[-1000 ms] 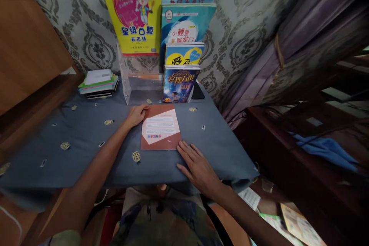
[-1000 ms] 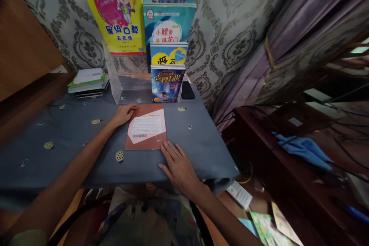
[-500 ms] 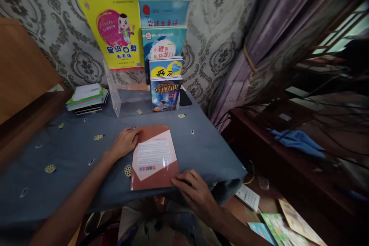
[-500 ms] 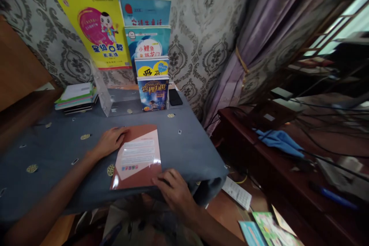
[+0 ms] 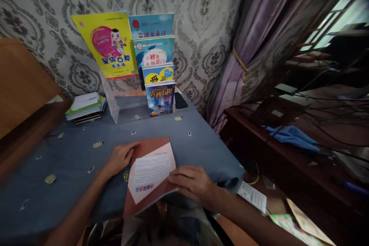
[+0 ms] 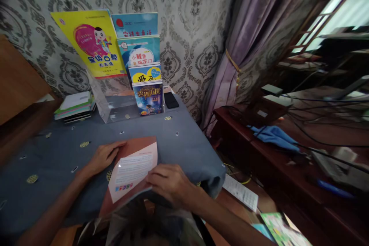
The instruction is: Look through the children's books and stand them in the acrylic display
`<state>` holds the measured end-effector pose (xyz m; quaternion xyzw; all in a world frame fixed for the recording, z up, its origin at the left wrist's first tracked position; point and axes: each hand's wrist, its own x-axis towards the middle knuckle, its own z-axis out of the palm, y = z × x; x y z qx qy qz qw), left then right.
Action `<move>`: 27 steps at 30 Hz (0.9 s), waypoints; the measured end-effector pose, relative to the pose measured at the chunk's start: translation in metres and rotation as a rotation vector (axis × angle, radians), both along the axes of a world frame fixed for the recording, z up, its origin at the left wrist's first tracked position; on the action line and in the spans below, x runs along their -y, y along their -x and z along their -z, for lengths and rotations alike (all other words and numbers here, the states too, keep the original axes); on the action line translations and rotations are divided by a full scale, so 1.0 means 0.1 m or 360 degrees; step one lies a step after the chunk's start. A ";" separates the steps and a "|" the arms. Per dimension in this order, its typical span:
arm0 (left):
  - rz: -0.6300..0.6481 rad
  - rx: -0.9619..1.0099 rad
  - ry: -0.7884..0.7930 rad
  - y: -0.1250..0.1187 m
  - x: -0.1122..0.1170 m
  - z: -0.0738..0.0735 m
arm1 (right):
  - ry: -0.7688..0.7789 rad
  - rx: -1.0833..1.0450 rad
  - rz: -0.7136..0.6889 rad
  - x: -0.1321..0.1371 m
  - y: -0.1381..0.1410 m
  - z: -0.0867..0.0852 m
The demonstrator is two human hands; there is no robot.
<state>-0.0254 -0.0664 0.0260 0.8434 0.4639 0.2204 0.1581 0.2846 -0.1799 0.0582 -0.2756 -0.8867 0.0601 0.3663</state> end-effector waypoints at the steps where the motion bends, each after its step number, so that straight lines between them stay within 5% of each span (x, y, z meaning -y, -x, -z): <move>1: 0.0021 0.0054 0.0045 0.01 0.00 -0.02 | 0.0027 -0.0042 0.0009 -0.06 0.01 -0.06; 7: 0.0103 0.0416 0.0298 0.05 0.02 -0.12 | 0.0283 -0.0556 0.0278 -0.47 0.09 -0.44; 10: -0.0028 0.0587 0.0435 0.01 0.01 -0.10 | 0.0534 -0.0838 0.0387 -0.71 0.15 -0.52; 13: -0.0185 0.0779 0.0543 -0.08 -0.07 -0.05 | 0.0770 -0.1078 0.0342 -0.97 0.20 -0.46; 20: -0.0203 0.1252 0.0668 -0.25 -0.26 -0.07 | 0.1031 -0.1169 0.0310 -1.33 0.20 -0.07; 27: -0.0240 0.1400 0.0868 -0.30 -0.14 -0.11 | 0.1041 -0.1159 0.0316 -1.43 0.18 -0.10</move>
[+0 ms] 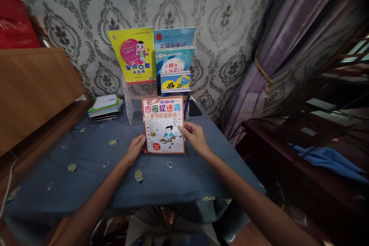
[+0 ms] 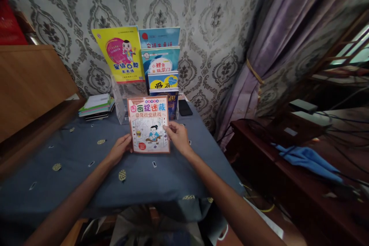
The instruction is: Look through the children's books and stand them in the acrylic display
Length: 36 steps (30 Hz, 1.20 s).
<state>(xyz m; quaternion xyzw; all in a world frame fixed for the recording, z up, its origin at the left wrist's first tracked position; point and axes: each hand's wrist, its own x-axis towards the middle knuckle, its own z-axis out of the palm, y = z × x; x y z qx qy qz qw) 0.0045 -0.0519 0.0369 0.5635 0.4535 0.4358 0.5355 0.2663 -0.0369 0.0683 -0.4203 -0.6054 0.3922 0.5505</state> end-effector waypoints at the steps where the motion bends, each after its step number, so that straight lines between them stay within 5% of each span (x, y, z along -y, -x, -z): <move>1: 0.0037 0.0016 0.0067 0.02 0.03 0.00 | 0.0037 0.0011 -0.0020 -0.02 0.00 0.02; 5: 0.0221 -0.0079 0.0284 0.17 0.11 -0.01 | 0.0235 0.0030 -0.0136 -0.09 0.03 0.21; 11: 0.0342 -0.0812 0.0393 0.39 0.04 0.01 | 0.0730 0.0160 -0.0192 -0.16 0.10 0.48; 18: -0.0149 -0.1394 -0.0507 0.36 -0.42 0.05 | 0.0806 0.0245 -0.0153 -0.19 0.13 0.50; 25: -0.0303 -0.1409 -0.0825 0.17 -0.80 0.23 | 0.0805 0.0390 -0.0072 -0.18 0.14 0.44; 32: -0.0313 -0.1598 -0.0956 0.15 -0.73 0.38 | 0.0174 0.1409 0.0377 -0.15 0.12 0.31; 36: -0.0324 -0.1652 -0.0915 0.14 -0.74 0.38 | -0.0207 0.1626 0.0054 -0.16 0.44 0.28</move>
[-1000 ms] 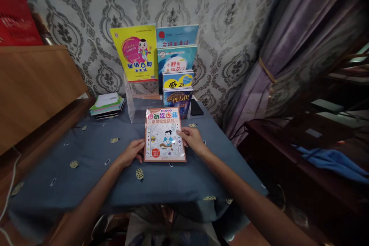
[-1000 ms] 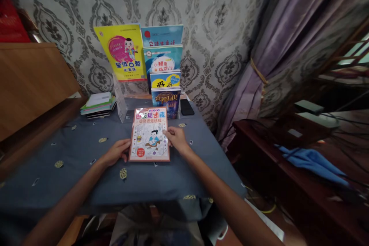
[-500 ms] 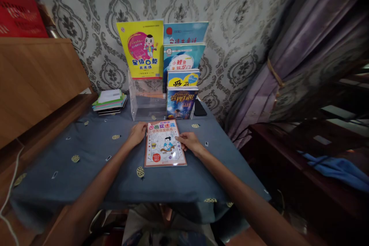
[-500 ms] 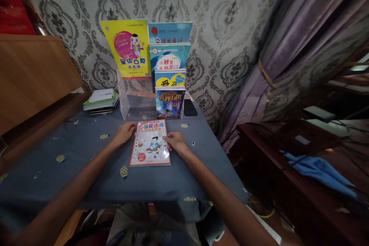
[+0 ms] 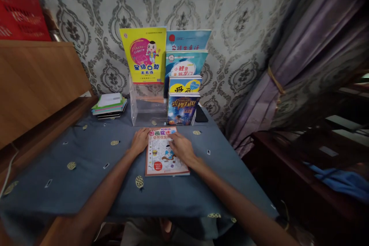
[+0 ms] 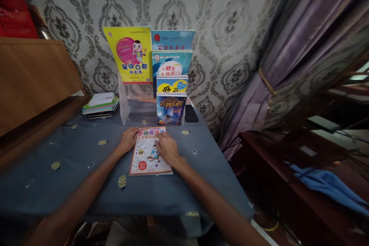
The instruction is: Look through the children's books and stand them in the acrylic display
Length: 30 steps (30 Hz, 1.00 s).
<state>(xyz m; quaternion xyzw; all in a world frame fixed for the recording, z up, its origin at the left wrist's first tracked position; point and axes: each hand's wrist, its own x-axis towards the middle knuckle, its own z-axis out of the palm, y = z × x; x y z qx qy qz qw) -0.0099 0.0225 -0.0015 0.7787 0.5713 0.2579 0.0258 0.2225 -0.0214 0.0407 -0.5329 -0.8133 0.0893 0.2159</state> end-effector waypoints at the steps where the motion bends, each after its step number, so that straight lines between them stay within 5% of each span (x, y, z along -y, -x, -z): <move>1: -0.0007 -0.0008 0.0005 0.00 0.00 0.00 | -0.0035 0.0020 -0.0175 -0.01 0.12 0.01; 4: -0.0012 -0.0030 0.0006 0.01 0.00 0.00 | -0.0096 0.0076 -0.0546 -0.07 0.47 0.08; 9: 0.0006 -0.0097 0.0006 0.02 0.02 -0.01 | -0.0039 0.0184 -0.0593 -0.21 0.72 0.26; 21: -0.0038 -0.0259 0.0052 -0.03 0.09 -0.12 | -0.0013 0.0084 -0.0255 -0.68 -0.32 0.47; 30: 0.0024 -0.0401 -0.0011 -0.02 0.08 -0.13 | 0.0022 -0.0299 -0.0300 -0.77 -0.45 0.57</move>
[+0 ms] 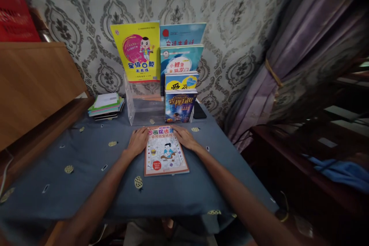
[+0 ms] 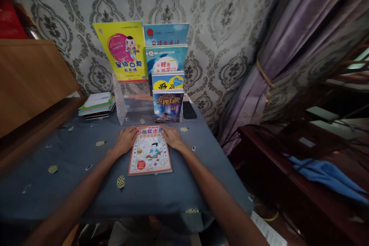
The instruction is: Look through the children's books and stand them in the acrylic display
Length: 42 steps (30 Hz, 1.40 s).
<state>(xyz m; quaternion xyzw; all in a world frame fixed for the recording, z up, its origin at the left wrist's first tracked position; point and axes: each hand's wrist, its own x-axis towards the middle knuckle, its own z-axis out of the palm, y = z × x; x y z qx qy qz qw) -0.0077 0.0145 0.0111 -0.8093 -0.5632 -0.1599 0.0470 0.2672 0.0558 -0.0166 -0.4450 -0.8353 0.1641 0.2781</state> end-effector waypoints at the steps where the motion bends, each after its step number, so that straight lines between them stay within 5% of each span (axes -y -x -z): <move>1: 0.0039 -0.0035 -0.0004 0.00 -0.01 0.00 | 0.0026 -0.0044 0.0004 -0.01 -0.01 0.00; 17: 0.0489 0.0039 0.0094 -0.52 -0.34 0.01 | 0.0274 -0.0263 -0.0001 0.02 -0.05 -0.11; 30: 0.0860 -0.0011 0.0221 -0.84 0.23 -0.12 | 0.0249 -0.0249 -0.0001 0.00 -0.04 -0.10; 42: 0.0924 0.0021 0.0291 -0.82 0.41 -0.12 | 0.0242 -0.0278 0.0025 0.00 -0.05 -0.08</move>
